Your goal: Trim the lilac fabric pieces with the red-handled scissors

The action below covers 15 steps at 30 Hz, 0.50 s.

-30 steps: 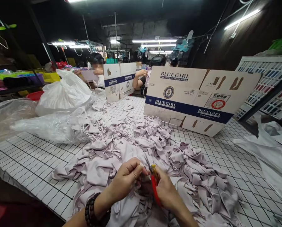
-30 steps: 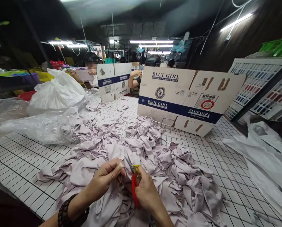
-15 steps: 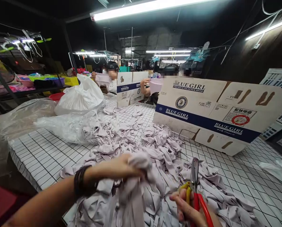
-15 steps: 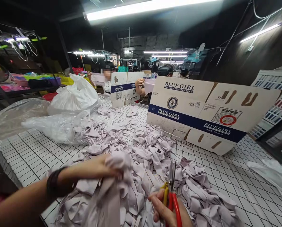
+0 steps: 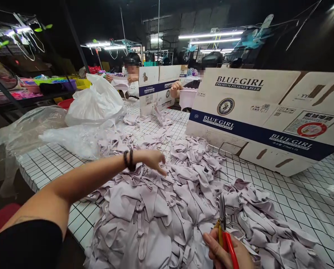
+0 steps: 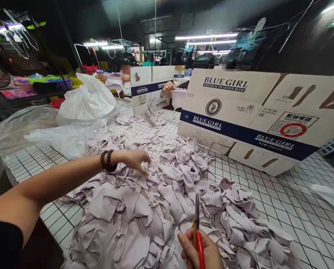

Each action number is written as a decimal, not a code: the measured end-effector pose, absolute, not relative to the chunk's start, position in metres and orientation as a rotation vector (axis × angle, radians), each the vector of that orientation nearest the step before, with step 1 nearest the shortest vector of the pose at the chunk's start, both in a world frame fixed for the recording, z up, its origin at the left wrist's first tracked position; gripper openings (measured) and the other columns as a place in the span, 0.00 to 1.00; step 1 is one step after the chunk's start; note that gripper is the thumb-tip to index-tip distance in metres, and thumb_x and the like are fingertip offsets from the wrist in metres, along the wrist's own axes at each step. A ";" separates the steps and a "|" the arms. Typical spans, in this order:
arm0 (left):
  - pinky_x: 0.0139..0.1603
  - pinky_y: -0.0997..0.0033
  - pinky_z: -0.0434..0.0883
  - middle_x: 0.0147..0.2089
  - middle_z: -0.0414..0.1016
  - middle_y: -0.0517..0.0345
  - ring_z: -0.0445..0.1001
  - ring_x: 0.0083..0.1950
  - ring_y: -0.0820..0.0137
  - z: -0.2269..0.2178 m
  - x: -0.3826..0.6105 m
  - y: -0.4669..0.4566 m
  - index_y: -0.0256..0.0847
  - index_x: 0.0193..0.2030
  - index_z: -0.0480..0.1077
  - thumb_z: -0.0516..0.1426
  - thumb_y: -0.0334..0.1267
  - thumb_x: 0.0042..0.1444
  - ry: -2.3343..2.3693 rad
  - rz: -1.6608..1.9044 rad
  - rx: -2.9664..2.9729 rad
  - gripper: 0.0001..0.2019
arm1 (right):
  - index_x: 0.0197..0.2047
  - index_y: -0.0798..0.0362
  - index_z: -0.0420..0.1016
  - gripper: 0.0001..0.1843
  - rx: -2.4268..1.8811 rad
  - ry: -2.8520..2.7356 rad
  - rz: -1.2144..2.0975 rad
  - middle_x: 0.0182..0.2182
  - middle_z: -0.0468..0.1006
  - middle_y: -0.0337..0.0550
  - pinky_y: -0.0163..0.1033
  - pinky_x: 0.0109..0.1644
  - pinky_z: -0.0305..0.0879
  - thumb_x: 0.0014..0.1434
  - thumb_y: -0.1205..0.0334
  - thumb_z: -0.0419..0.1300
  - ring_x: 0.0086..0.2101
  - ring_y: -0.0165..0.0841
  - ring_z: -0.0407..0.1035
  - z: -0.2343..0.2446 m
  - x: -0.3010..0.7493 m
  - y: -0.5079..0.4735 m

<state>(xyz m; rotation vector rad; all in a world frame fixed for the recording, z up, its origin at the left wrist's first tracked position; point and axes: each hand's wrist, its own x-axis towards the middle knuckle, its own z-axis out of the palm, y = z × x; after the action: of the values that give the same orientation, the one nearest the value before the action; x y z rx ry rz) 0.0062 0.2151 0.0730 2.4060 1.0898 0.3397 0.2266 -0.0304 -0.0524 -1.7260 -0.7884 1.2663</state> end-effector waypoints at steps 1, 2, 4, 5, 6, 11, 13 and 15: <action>0.43 0.68 0.71 0.35 0.76 0.55 0.76 0.38 0.64 0.056 -0.008 0.198 0.31 0.35 0.77 0.64 0.48 0.46 1.106 0.337 2.412 0.19 | 0.25 0.51 0.67 0.27 -1.715 -0.817 1.273 0.14 0.69 0.34 0.30 0.12 0.49 0.39 0.36 0.67 0.10 0.25 0.56 -0.055 0.227 -0.028; 0.47 0.65 0.70 0.40 0.75 0.52 0.75 0.43 0.60 0.042 -0.024 0.183 0.33 0.39 0.77 0.67 0.46 0.43 1.131 0.343 2.415 0.20 | 0.25 0.51 0.68 0.26 -1.696 -0.858 1.270 0.15 0.70 0.35 0.31 0.13 0.51 0.40 0.37 0.67 0.11 0.25 0.58 -0.056 0.226 -0.025; 0.53 0.58 0.69 0.48 0.73 0.46 0.72 0.50 0.53 0.021 -0.052 0.164 0.36 0.48 0.74 0.69 0.43 0.39 1.223 0.390 2.399 0.27 | 0.25 0.52 0.69 0.24 -1.639 -0.974 1.234 0.16 0.71 0.35 0.32 0.17 0.56 0.43 0.40 0.67 0.14 0.27 0.61 -0.053 0.217 -0.011; 0.56 0.54 0.67 0.52 0.70 0.43 0.70 0.55 0.49 0.013 -0.064 0.158 0.38 0.53 0.72 0.70 0.43 0.38 1.279 0.455 2.378 0.32 | 0.26 0.53 0.70 0.22 -1.605 -1.042 1.203 0.17 0.70 0.35 0.33 0.19 0.59 0.45 0.41 0.67 0.16 0.28 0.63 -0.048 0.209 0.000; 0.59 0.50 0.65 0.57 0.67 0.41 0.66 0.59 0.47 0.008 -0.073 0.154 0.39 0.56 0.69 0.71 0.44 0.37 1.332 0.551 2.349 0.37 | 0.27 0.53 0.71 0.21 -1.578 -1.112 1.173 0.16 0.69 0.34 0.34 0.21 0.60 0.47 0.42 0.66 0.17 0.29 0.63 -0.043 0.198 0.013; 0.60 0.54 0.65 0.61 0.62 0.44 0.65 0.61 0.57 -0.011 -0.090 0.131 0.41 0.59 0.63 0.60 0.43 0.55 1.540 1.108 1.999 0.26 | 0.36 0.54 0.74 0.15 -1.467 -1.370 1.056 0.26 0.74 0.37 0.35 0.30 0.65 0.56 0.50 0.62 0.27 0.31 0.69 -0.013 0.122 0.086; 0.57 0.56 0.67 0.56 0.67 0.45 0.68 0.57 0.60 -0.018 -0.091 0.125 0.39 0.54 0.66 0.57 0.39 0.56 1.596 1.149 1.876 0.19 | 0.32 0.55 0.73 0.13 -1.450 -1.462 1.020 0.27 0.73 0.37 0.35 0.34 0.66 0.60 0.53 0.60 0.30 0.31 0.70 -0.007 0.101 0.105; 0.58 0.56 0.66 0.53 0.71 0.46 0.68 0.57 0.58 -0.025 -0.093 0.125 0.37 0.51 0.70 0.59 0.37 0.52 1.614 1.134 1.840 0.18 | 0.31 0.56 0.72 0.14 -1.453 -1.527 1.017 0.27 0.73 0.36 0.35 0.33 0.67 0.64 0.55 0.58 0.29 0.29 0.70 -0.003 0.095 0.114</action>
<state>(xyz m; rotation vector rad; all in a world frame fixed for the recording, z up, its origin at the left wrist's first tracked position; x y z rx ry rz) -0.0932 0.1249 -0.0251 1.8398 1.6145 1.1345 0.0952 0.1137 -0.0031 -1.4527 -1.5267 1.0172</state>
